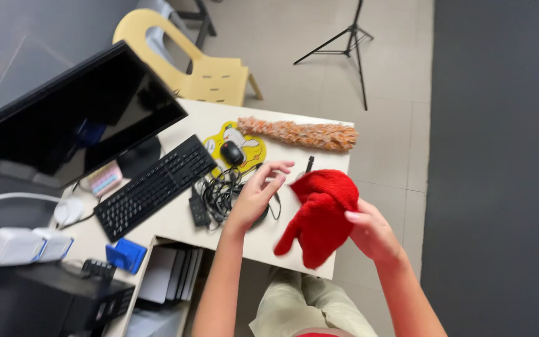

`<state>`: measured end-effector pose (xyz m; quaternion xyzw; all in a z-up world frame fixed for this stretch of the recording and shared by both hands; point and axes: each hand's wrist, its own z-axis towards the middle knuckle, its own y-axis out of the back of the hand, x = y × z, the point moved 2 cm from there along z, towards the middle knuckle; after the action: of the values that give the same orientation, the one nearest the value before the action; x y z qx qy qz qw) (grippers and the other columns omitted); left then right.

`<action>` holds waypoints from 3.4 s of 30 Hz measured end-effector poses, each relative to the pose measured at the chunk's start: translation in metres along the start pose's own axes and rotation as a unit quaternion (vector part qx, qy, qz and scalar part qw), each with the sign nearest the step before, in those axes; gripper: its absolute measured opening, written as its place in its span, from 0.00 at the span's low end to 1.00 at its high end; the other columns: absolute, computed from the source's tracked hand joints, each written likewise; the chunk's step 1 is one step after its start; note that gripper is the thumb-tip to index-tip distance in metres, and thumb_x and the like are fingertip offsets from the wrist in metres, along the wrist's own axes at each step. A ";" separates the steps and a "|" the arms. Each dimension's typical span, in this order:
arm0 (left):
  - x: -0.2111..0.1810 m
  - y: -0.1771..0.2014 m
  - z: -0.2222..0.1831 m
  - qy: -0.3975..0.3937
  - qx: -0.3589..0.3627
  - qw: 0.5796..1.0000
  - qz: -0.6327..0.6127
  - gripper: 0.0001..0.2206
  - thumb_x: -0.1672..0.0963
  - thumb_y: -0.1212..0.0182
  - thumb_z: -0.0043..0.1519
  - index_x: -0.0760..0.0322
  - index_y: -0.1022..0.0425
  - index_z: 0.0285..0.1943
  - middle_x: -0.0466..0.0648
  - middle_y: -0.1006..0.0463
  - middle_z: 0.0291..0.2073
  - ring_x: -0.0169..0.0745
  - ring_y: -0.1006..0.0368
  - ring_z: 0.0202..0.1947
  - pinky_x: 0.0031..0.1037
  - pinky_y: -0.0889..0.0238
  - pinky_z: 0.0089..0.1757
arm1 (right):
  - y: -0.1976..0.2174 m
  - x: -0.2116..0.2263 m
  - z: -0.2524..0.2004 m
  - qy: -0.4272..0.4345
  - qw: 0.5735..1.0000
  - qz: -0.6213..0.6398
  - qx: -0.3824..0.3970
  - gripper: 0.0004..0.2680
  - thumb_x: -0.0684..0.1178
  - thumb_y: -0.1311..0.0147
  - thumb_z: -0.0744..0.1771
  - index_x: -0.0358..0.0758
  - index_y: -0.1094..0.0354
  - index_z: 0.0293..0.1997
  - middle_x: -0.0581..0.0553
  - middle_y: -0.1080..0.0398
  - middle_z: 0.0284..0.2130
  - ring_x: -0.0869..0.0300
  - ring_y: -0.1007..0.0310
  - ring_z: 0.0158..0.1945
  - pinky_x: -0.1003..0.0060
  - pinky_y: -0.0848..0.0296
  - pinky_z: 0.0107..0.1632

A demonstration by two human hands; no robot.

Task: Organizing printed shirts and cables in a workspace, then cleaning a handheld electronic device with a spray and cloth.

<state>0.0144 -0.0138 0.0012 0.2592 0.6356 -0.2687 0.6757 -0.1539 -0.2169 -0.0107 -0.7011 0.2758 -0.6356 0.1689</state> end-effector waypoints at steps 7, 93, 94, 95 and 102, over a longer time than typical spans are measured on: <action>0.181 0.039 -0.090 0.178 -0.147 0.971 -0.067 0.11 0.55 0.49 0.69 0.61 0.24 0.53 0.43 0.20 0.54 0.30 0.26 0.47 0.24 0.36 0.46 | 0.065 -0.131 -0.003 -0.080 0.980 0.135 0.120 0.12 0.42 0.49 0.73 0.19 0.36 0.61 0.32 0.29 0.56 0.47 0.28 0.57 0.49 0.29 0.59; 0.103 0.079 0.031 0.086 -0.071 0.982 -0.151 0.33 0.42 0.75 0.71 0.67 0.31 0.66 0.55 0.23 0.57 0.42 0.27 0.57 0.30 0.38 0.58 | -0.163 -0.099 0.162 0.353 0.754 -0.520 -0.192 0.13 0.38 0.56 0.70 0.35 0.31 0.60 0.36 0.41 0.69 0.40 0.50 0.76 0.51 0.48 0.74; 0.107 0.079 0.031 0.084 -0.071 0.983 -0.150 0.33 0.42 0.75 0.71 0.67 0.31 0.66 0.55 0.23 0.57 0.42 0.27 0.57 0.30 0.38 0.58 | -0.162 -0.096 0.165 0.354 0.753 -0.520 -0.192 0.13 0.38 0.56 0.70 0.35 0.31 0.60 0.36 0.41 0.69 0.40 0.50 0.76 0.51 0.48 0.74; 0.110 0.079 0.028 0.027 -0.073 0.994 -0.072 0.33 0.42 0.73 0.73 0.69 0.31 0.65 0.58 0.21 0.55 0.44 0.25 0.55 0.32 0.36 0.55 | -0.160 -0.094 0.167 0.346 0.762 -0.511 -0.197 0.11 0.38 0.57 0.70 0.35 0.31 0.57 0.35 0.39 0.67 0.41 0.45 0.73 0.52 0.45 0.72; 0.066 0.089 0.010 0.010 -0.022 0.997 0.077 0.37 0.39 0.66 0.66 0.70 0.39 0.71 0.60 0.22 0.24 0.51 0.21 0.26 0.37 0.31 0.32 | -0.129 -0.106 0.183 0.288 0.819 -0.438 -0.234 0.10 0.43 0.65 0.72 0.30 0.34 0.49 0.36 0.31 0.49 0.50 0.27 0.50 0.60 0.28 0.55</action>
<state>0.0859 0.0413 -0.0633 0.2956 0.6265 -0.1994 0.6931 0.0438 -0.0720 -0.0442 -0.5509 0.1155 -0.7321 -0.3838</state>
